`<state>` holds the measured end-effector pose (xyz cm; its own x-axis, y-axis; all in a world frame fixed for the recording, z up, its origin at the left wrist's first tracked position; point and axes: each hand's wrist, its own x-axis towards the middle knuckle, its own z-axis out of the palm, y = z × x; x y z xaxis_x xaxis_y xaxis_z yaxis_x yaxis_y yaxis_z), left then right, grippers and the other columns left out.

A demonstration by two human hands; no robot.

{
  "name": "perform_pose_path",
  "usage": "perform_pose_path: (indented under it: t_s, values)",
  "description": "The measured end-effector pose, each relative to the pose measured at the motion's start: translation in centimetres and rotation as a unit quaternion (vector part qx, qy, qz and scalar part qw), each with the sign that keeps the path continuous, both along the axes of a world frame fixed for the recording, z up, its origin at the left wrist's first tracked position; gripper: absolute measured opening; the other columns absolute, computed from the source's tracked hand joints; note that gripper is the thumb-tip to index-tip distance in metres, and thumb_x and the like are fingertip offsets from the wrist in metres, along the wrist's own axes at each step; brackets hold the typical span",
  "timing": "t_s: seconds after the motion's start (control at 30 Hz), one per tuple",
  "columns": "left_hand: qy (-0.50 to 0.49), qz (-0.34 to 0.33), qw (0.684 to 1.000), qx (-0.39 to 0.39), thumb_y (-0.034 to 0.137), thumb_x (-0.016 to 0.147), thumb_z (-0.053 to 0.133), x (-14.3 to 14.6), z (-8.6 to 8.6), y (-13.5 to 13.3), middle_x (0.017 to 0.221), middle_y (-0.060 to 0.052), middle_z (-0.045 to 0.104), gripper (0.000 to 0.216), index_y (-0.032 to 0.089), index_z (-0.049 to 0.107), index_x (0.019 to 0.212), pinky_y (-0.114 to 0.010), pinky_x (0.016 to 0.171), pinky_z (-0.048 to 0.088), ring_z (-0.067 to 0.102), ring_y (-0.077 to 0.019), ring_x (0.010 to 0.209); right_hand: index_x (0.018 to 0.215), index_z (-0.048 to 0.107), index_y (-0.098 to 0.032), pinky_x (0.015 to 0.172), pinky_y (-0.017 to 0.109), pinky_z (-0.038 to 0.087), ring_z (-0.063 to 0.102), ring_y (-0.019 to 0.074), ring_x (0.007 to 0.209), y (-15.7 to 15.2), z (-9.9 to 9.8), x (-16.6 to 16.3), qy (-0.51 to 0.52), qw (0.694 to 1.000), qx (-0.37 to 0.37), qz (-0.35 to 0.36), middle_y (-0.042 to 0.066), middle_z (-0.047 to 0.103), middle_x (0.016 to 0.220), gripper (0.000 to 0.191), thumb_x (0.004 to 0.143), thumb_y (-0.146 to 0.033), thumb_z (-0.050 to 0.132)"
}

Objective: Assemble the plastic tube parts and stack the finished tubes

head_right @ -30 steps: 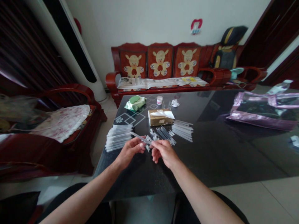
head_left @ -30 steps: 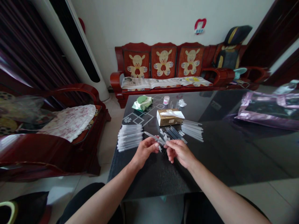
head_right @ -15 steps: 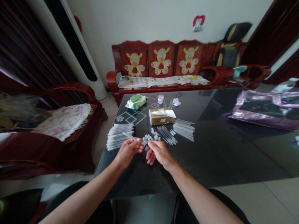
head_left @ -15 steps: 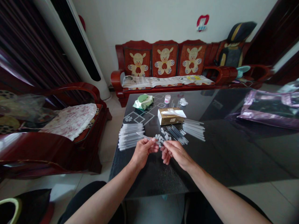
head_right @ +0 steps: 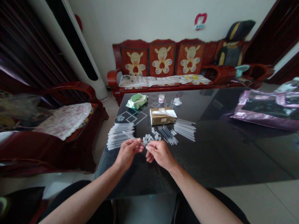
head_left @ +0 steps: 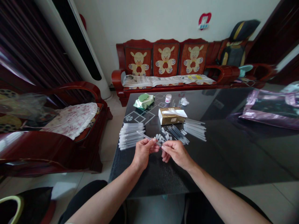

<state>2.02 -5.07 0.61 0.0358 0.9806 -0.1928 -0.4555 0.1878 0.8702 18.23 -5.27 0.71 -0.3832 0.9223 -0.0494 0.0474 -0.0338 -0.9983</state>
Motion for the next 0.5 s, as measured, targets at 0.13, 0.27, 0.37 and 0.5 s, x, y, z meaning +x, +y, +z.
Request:
perform_pose_path:
  t_s: [0.13, 0.27, 0.37, 0.5]
  values:
    - [-0.023, 0.003, 1.000, -0.012, 0.034, 0.067, 0.078, 0.15, -0.44, 0.15, 0.060, -0.005, 0.068, 0.028, 0.009, 0.070, 0.073, -0.018, 0.054, 0.051, 0.061, -0.0092, 0.052, 0.073, 0.060, -0.015, 0.048, 0.024, 0.050, 0.061, 0.0137, 0.050, -0.19, 0.13, -0.12, -0.049, 0.997, 0.053, -0.030, 0.002, 0.062, 0.060, 0.028, 0.086, -0.039, 0.054]
    - [-0.035, 0.002, 0.999, -0.024, 0.032, 0.066, 0.078, 0.18, -0.62, 0.17, 0.059, -0.004, 0.068, 0.025, 0.009, 0.070, 0.073, -0.017, 0.054, 0.051, 0.061, -0.0089, 0.052, 0.073, 0.061, -0.019, 0.054, 0.025, 0.048, 0.060, 0.0145, 0.054, -0.48, 0.30, -0.14, -0.134, 0.977, 0.157, -0.060, 0.002, 0.063, 0.062, 0.023, 0.087, -0.035, 0.053]
    - [-0.035, 0.007, 0.999, -0.029, 0.031, 0.066, 0.078, 0.19, -0.58, 0.05, 0.058, -0.004, 0.067, 0.024, 0.009, 0.069, 0.071, -0.018, 0.053, 0.051, 0.061, -0.0093, 0.052, 0.069, 0.061, -0.021, 0.059, 0.026, 0.044, 0.058, 0.0151, 0.058, -0.62, 0.34, -0.15, -0.219, 0.936, 0.264, -0.083, 0.003, 0.062, 0.061, 0.023, 0.087, -0.032, 0.052]
    - [-0.045, 0.003, 0.999, -0.025, 0.032, 0.066, 0.078, 0.19, -0.57, 0.01, 0.060, -0.004, 0.068, 0.025, 0.009, 0.069, 0.072, -0.018, 0.055, 0.051, 0.062, -0.0092, 0.053, 0.076, 0.063, -0.020, 0.061, 0.026, 0.043, 0.056, 0.0149, 0.059, -0.50, 0.03, -0.15, -0.241, 0.921, 0.287, -0.110, 0.002, 0.062, 0.065, 0.017, 0.086, -0.030, 0.054]
